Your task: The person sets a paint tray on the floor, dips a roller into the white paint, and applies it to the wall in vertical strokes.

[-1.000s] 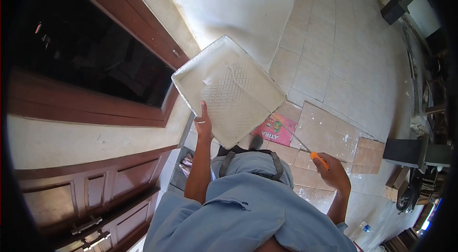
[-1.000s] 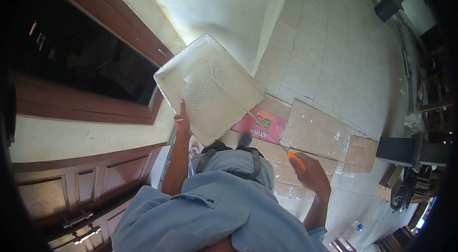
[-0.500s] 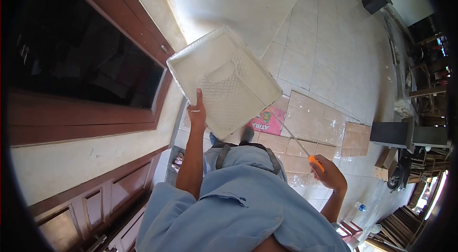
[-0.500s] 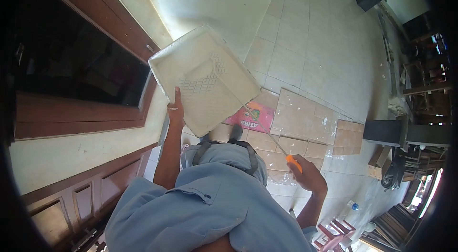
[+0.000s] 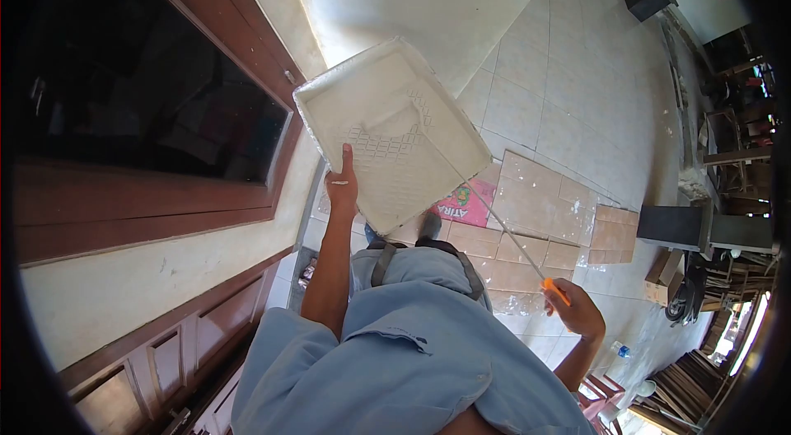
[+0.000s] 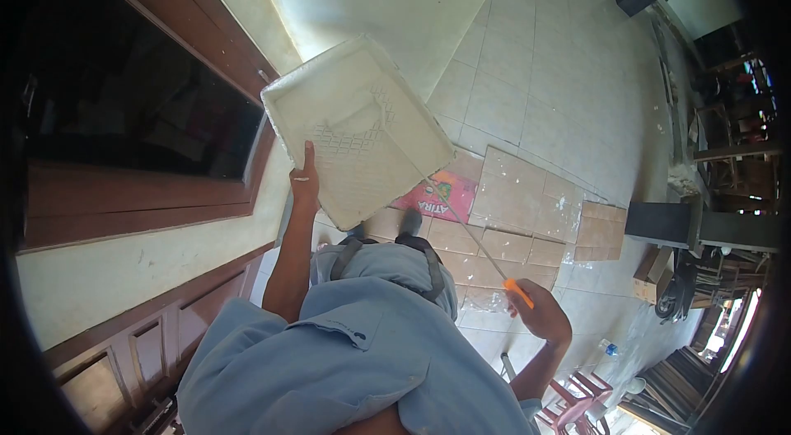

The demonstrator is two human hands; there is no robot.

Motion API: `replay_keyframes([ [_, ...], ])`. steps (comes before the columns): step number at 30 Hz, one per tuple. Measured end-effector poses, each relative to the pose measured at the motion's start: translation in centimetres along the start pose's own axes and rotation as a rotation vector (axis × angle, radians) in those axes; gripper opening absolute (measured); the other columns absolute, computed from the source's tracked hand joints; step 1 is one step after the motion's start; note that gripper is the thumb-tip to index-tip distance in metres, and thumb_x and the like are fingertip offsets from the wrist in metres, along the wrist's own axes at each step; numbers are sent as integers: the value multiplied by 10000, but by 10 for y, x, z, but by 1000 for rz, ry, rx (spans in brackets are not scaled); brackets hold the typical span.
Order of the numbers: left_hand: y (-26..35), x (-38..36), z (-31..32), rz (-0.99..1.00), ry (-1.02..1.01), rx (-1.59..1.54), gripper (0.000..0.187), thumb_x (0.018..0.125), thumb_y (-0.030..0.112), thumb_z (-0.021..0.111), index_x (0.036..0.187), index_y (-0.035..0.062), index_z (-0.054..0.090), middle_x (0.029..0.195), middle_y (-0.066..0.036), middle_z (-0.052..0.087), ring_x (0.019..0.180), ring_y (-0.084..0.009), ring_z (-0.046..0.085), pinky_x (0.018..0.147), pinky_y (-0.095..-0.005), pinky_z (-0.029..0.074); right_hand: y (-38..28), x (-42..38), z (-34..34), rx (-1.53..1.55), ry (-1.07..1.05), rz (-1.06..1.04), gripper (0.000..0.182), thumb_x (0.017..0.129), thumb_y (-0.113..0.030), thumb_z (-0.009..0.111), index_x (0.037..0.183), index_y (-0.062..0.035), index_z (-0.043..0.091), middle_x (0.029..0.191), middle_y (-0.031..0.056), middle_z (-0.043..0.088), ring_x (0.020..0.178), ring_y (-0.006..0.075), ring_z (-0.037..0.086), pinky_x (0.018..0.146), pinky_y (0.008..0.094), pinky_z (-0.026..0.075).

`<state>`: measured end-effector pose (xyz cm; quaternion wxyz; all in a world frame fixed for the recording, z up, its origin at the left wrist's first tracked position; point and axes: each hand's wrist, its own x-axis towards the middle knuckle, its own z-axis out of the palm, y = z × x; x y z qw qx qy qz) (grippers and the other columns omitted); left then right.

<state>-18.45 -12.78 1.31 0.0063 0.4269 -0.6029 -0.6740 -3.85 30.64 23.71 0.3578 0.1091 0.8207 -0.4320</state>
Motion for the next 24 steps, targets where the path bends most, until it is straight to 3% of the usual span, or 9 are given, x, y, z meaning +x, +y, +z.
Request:
replay_keyframes([
  [2,-3,6,-2,-11,-4,11,906,840,643,613,1269,-148,504,1232,-219,593,1066,-278,594,904,-380,477,17,-14,-6,42,23,36,257,983,-227,559,1078,9,592,765,49,598,674,120,616,617,259,505],
  [5,-7,6,-2,4,-31,-34,892,848,641,603,1282,-131,503,1233,-211,594,1065,-280,594,901,-378,477,4,-28,-11,111,-4,275,263,979,-240,565,1088,-1,581,772,48,597,655,116,627,579,246,508],
  [6,-8,5,-1,12,-34,-47,886,851,639,600,1286,-126,503,1235,-208,593,1065,-278,593,900,-378,477,1,-27,-9,85,-19,253,271,975,-258,573,1094,-13,579,757,42,593,592,94,585,523,231,475],
  [10,-22,14,-5,9,-33,-69,872,857,632,600,1291,-118,502,1234,-198,595,1049,-265,596,888,-380,482,-6,-10,17,124,-28,213,289,971,-297,581,1092,-35,589,720,11,575,545,73,499,497,227,425],
  [13,-26,6,-12,-52,-3,-19,861,858,631,599,1283,-113,516,1219,-196,604,1039,-262,597,876,-380,485,8,1,34,101,-55,271,306,965,-325,588,1080,-41,600,720,7,572,554,69,505,502,229,429],
  [15,-39,9,-18,-89,-14,-11,863,855,636,598,1272,-116,524,1204,-196,614,1034,-267,600,869,-380,486,5,5,48,118,-24,303,290,981,-298,566,988,-13,617,646,1,533,509,67,475,460,233,401],
  [21,-122,48,-34,-178,87,187,878,837,651,608,1238,-127,544,1167,-223,629,1013,-293,607,853,-394,484,37,51,84,40,-41,466,347,968,-364,579,888,-32,642,582,-7,508,478,69,464,441,244,385],
  [24,-184,76,-32,-282,126,184,886,829,659,609,1215,-136,554,1160,-239,626,1016,-312,607,859,-406,477,84,89,104,-86,-15,395,380,957,-404,586,872,-40,657,602,-2,552,492,68,497,461,244,395],
])
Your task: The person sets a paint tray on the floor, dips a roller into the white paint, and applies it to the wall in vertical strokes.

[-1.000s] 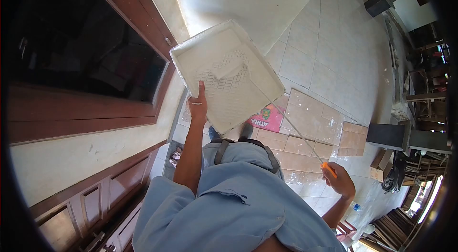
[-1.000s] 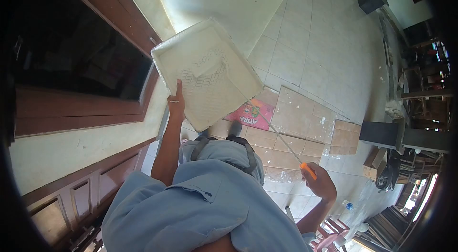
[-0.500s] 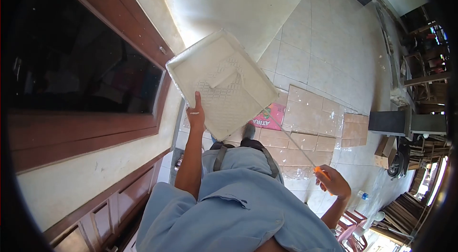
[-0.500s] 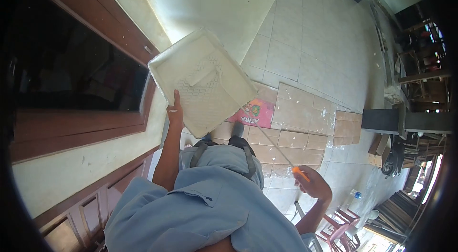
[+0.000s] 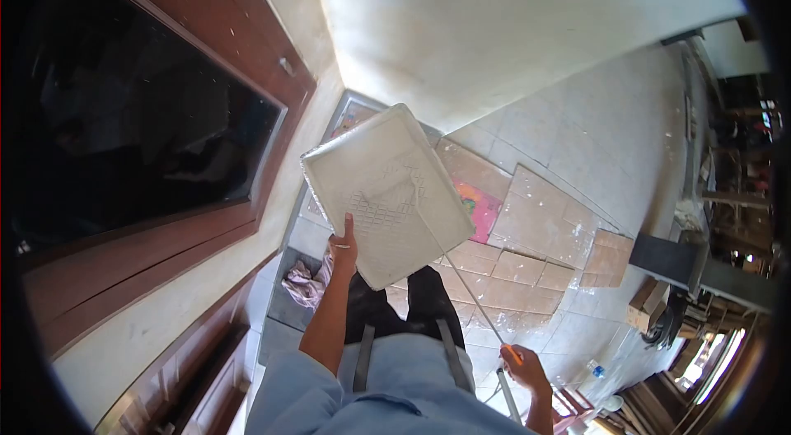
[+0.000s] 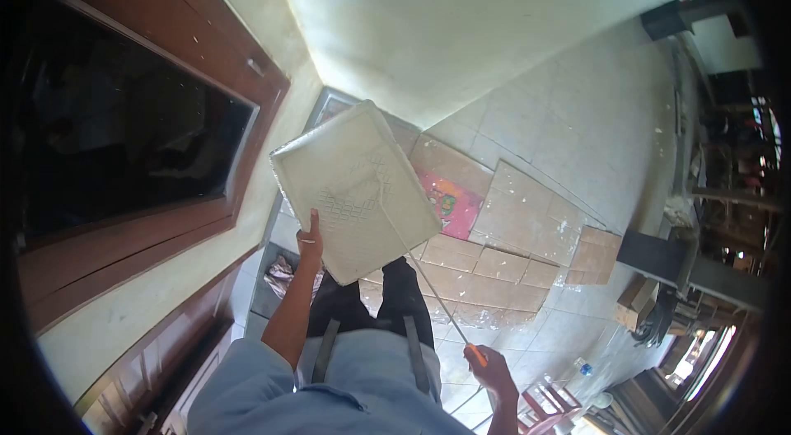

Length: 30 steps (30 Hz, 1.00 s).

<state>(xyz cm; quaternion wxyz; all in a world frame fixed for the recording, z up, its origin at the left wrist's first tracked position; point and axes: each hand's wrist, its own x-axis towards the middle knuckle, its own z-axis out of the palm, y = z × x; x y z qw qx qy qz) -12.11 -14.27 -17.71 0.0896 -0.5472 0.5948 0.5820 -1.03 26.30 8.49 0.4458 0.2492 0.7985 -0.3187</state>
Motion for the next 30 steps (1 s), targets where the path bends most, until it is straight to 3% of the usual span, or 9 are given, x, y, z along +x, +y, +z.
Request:
replay_keyframes([
  [6,-83,96,57,-104,94,47,923,800,695,615,1164,-152,570,1111,-245,638,959,-273,613,822,-379,477,21,135,45,-50,-11,32,334,937,-347,611,987,-24,679,668,66,623,631,150,603,607,310,472],
  [9,-131,164,96,-223,134,-3,917,790,707,619,1103,-155,589,962,-178,644,849,-215,578,762,-341,465,24,224,73,-116,15,-22,318,944,-319,602,1018,-17,665,680,113,635,642,197,639,605,337,488],
  [10,-142,179,108,-127,116,-105,932,769,730,624,1022,-167,596,796,-106,568,753,-172,500,700,-328,440,21,252,83,-146,21,-38,315,943,-316,603,1025,-17,663,678,115,634,637,204,640,601,338,488],
  [12,-189,239,123,-270,33,-65,998,748,757,621,1044,-194,551,774,-88,517,735,-173,469,693,-343,439,24,304,100,-183,16,-73,310,942,-307,606,1044,-19,656,674,126,634,623,232,646,591,346,491],
  [16,-253,338,159,-301,117,-122,1166,703,806,614,1197,-228,404,874,-142,558,802,-212,508,741,-345,456,21,388,132,-208,-2,-37,299,946,-302,599,1038,-22,653,659,117,631,606,214,642,584,337,490],
  [18,-238,359,174,-193,150,-215,1178,692,822,604,1201,-222,406,942,-167,556,857,-227,515,791,-377,459,23,421,142,-224,-10,-27,303,947,-303,597,1045,-21,654,654,113,629,597,210,637,578,331,488],
  [20,-255,401,183,-267,129,-258,1201,703,822,592,1262,-219,374,1101,-213,552,971,-257,529,893,-421,439,20,451,148,-240,-9,-10,307,946,-300,601,1052,-17,656,646,107,627,572,195,619,565,323,482],
  [25,-283,490,191,-239,46,-226,1207,728,809,579,1368,-178,308,1252,-244,517,1106,-304,514,988,-449,388,12,507,162,-264,-8,-15,291,950,-280,602,1049,-12,657,624,99,605,566,173,605,556,322,474],
  [30,-286,489,182,-209,-52,-238,1113,788,750,575,1416,-124,290,1298,-231,529,1177,-294,503,1000,-404,394,3,528,167,-294,-50,-29,320,968,-300,566,1097,-15,637,645,105,607,585,190,611,578,330,478],
])
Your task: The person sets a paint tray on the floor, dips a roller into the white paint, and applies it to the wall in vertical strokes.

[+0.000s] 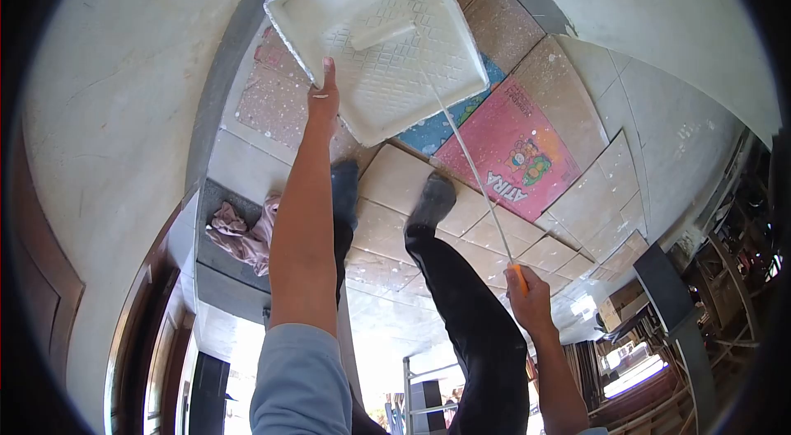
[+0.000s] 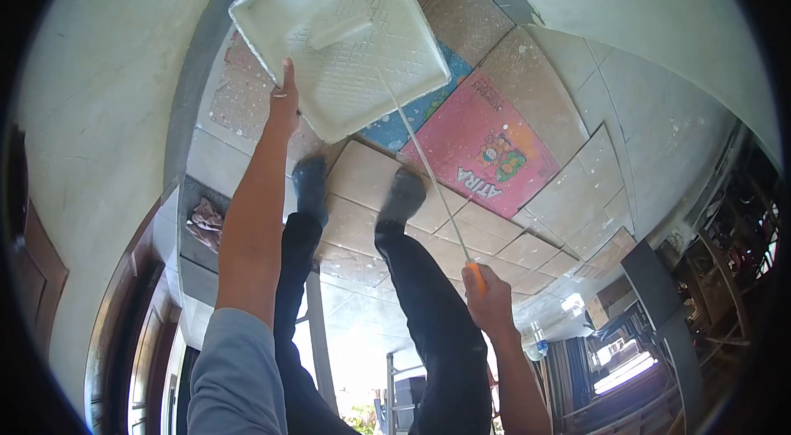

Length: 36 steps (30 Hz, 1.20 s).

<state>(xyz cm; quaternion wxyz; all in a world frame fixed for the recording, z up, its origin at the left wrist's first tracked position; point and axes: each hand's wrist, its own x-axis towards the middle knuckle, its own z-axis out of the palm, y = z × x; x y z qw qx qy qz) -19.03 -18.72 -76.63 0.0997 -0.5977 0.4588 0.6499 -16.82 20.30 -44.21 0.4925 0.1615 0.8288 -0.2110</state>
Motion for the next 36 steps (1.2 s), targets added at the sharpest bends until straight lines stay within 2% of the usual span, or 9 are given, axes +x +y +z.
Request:
replay_keyframes([
  [2,0,-15,-12,4,-35,-57,1036,824,714,566,1416,-98,310,1299,-220,545,1186,-276,519,990,-372,408,-6,-4,-4,-36,-19,-33,345,978,-318,544,1126,-17,622,664,110,610,600,200,614,590,336,480],
  [4,-1,-63,-25,86,150,182,850,896,601,568,1385,-62,357,1259,-202,584,1136,-247,574,931,-339,450,-11,-15,-13,-32,-76,-41,400,993,-362,500,1187,-23,588,711,119,618,631,211,623,610,349,485],
  [7,-23,-143,-72,418,45,441,558,942,386,608,1285,-33,474,1190,-205,624,1098,-278,614,894,-351,480,-8,-24,-21,31,-163,2,434,996,-393,482,1221,-31,566,718,111,612,647,197,620,634,356,492],
  [8,-40,-163,-94,493,-13,496,482,946,326,616,1254,-28,509,1176,-204,632,1090,-290,619,891,-359,486,-34,-31,-31,54,-228,153,433,998,-406,466,1243,-60,557,800,154,650,765,276,666,710,386,506],
  [10,-38,-238,-129,700,-54,698,350,951,263,605,1162,-14,572,1102,-202,647,1004,-317,638,858,-375,492,-37,-29,-33,-15,-108,-42,425,998,-410,456,1244,-80,562,889,190,667,876,351,659,769,419,506],
  [14,1,-389,-161,418,63,705,342,938,257,623,1134,-19,576,998,-194,636,968,-331,623,839,-423,477,-71,-24,-36,-110,14,-233,443,996,-441,420,1254,-111,564,1059,237,657,1035,451,597,863,482,488],
  [19,12,-513,-170,368,203,883,468,870,261,702,1177,-48,531,1127,-247,570,1084,-396,553,927,-439,439,-85,-33,-34,-174,22,-180,495,979,-492,399,1257,-118,568,1041,252,657,1007,457,606,875,506,484],
  [29,-39,-529,-135,481,146,946,493,892,286,647,1273,11,497,1245,-197,534,1190,-365,495,1037,-482,349,-90,-26,-40,-224,98,-239,538,968,-519,386,1238,-98,584,1031,257,660,992,448,617,869,509,486],
  [36,-46,-533,-135,579,136,940,191,945,179,550,1070,58,629,1187,-136,601,1131,-324,562,1035,-530,343,-72,-46,-39,-260,123,-159,546,955,-535,392,1209,-104,608,1013,271,661,979,450,626,875,510,489],
])
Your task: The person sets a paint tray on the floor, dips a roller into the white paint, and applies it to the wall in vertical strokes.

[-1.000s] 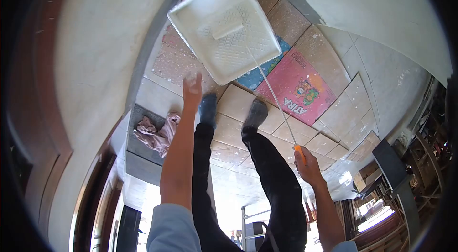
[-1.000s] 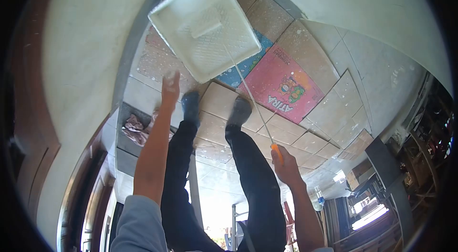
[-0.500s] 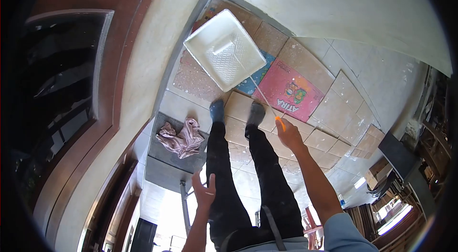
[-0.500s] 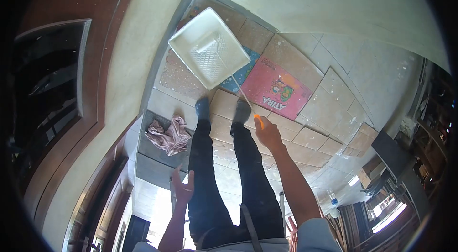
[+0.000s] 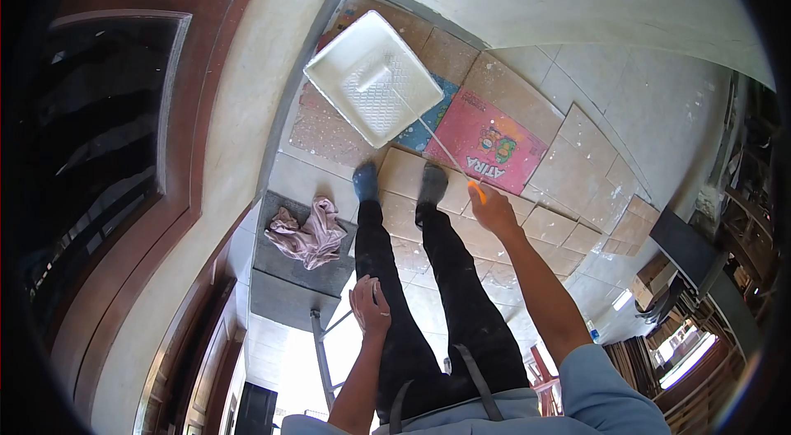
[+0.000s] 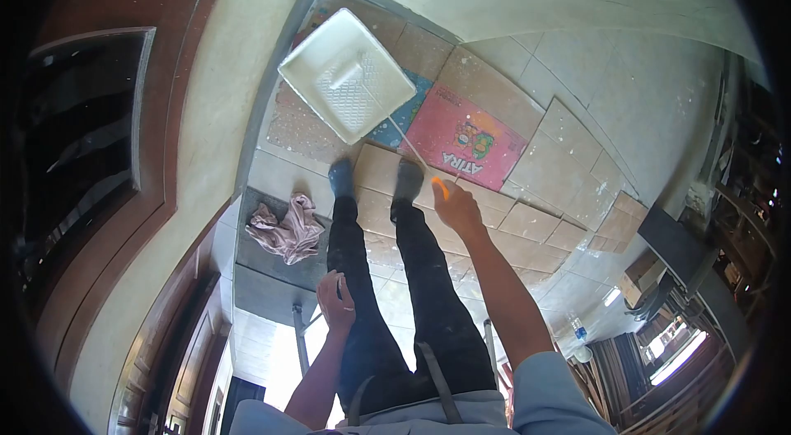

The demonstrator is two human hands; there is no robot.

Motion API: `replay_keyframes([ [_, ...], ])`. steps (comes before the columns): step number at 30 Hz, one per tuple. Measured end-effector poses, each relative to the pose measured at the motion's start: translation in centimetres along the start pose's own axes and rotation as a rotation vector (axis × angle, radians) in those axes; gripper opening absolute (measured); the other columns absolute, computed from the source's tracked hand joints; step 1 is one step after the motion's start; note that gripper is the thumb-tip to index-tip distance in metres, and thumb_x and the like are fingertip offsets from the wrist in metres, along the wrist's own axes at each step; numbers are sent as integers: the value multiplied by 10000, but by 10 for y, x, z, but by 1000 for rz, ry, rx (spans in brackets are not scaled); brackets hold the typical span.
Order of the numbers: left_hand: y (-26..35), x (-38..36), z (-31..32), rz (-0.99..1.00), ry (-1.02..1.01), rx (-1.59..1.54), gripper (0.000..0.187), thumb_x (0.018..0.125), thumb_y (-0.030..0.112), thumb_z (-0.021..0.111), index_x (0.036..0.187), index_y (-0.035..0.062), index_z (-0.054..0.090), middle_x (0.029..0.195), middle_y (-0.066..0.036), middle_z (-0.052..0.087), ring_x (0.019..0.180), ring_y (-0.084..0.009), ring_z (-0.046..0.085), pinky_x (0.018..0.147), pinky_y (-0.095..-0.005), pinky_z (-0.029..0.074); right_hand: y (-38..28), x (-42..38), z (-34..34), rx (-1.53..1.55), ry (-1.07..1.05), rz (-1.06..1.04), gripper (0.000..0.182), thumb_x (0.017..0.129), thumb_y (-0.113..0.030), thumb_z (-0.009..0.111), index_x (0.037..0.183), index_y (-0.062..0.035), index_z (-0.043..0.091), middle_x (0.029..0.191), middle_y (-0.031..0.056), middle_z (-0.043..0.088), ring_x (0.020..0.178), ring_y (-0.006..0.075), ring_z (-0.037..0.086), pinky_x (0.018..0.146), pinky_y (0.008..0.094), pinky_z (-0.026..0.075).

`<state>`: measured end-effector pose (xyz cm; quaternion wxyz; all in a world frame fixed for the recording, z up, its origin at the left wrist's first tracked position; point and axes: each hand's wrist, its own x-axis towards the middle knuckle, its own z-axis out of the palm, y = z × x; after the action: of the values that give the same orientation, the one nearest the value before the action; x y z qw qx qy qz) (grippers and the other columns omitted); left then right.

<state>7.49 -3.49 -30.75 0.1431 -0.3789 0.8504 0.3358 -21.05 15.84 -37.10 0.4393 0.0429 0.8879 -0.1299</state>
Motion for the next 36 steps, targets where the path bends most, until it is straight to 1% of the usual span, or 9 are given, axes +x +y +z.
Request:
replay_keyframes([
  [6,4,-3,4,19,65,-6,139,924,146,567,997,58,645,1122,-130,632,1072,-317,594,1018,-513,368,-11,10,0,18,3,-25,555,949,-545,396,1245,-119,594,1043,269,657,1008,448,622,892,511,486],
  [9,3,-6,4,19,74,18,117,908,137,589,964,50,645,1100,-133,637,1051,-313,596,996,-487,388,-28,25,5,-24,-56,74,529,962,-520,411,1201,-98,622,1062,253,651,1005,432,616,883,495,480],
  [16,-2,-7,9,86,103,16,111,874,112,613,942,25,623,1076,-137,633,993,-323,594,937,-453,418,-11,-22,-3,-46,-121,96,536,967,-522,366,1258,-123,573,1122,238,642,1090,444,582,943,523,450],
  [19,-4,-11,12,78,105,5,129,875,101,593,974,21,612,1068,-141,629,999,-328,589,935,-455,418,-9,-14,4,80,-202,104,501,972,-481,394,1225,-88,574,1099,240,647,977,407,645,870,485,496],
  [22,-7,-14,13,79,97,4,162,881,100,574,1018,19,602,1068,-145,625,1013,-331,583,937,-453,419,-23,2,12,420,-352,119,430,976,-433,430,1109,-48,566,930,185,654,717,278,667,655,412,536],
  [25,-5,-15,8,67,85,-16,187,893,113,564,1051,18,595,1070,-152,621,1022,-337,580,939,-450,419,-51,-12,5,698,-461,215,359,978,-405,454,984,-52,520,755,84,565,523,141,545,477,317,474],
  [26,-4,-16,5,61,86,-28,194,897,120,563,1059,17,592,1070,-155,619,1023,-340,580,941,-450,418,-59,-18,6,699,-406,185,353,984,-415,444,953,-66,487,689,30,489,479,111,469,418,287,428],
  [33,1,-3,-39,-15,141,-96,217,908,125,582,1072,-17,573,1068,-202,601,1020,-380,572,914,-459,436,-83,-73,11,814,-336,248,375,995,-397,420,944,-35,501,704,37,508,471,119,488,405,295,433],
  [36,-13,5,-63,-12,145,-72,233,907,126,599,1071,-36,567,1060,-211,594,1008,-391,572,903,-454,443,-95,-67,15,796,-281,252,442,998,-422,383,879,-23,531,675,68,532,470,169,526,424,330,459],
])
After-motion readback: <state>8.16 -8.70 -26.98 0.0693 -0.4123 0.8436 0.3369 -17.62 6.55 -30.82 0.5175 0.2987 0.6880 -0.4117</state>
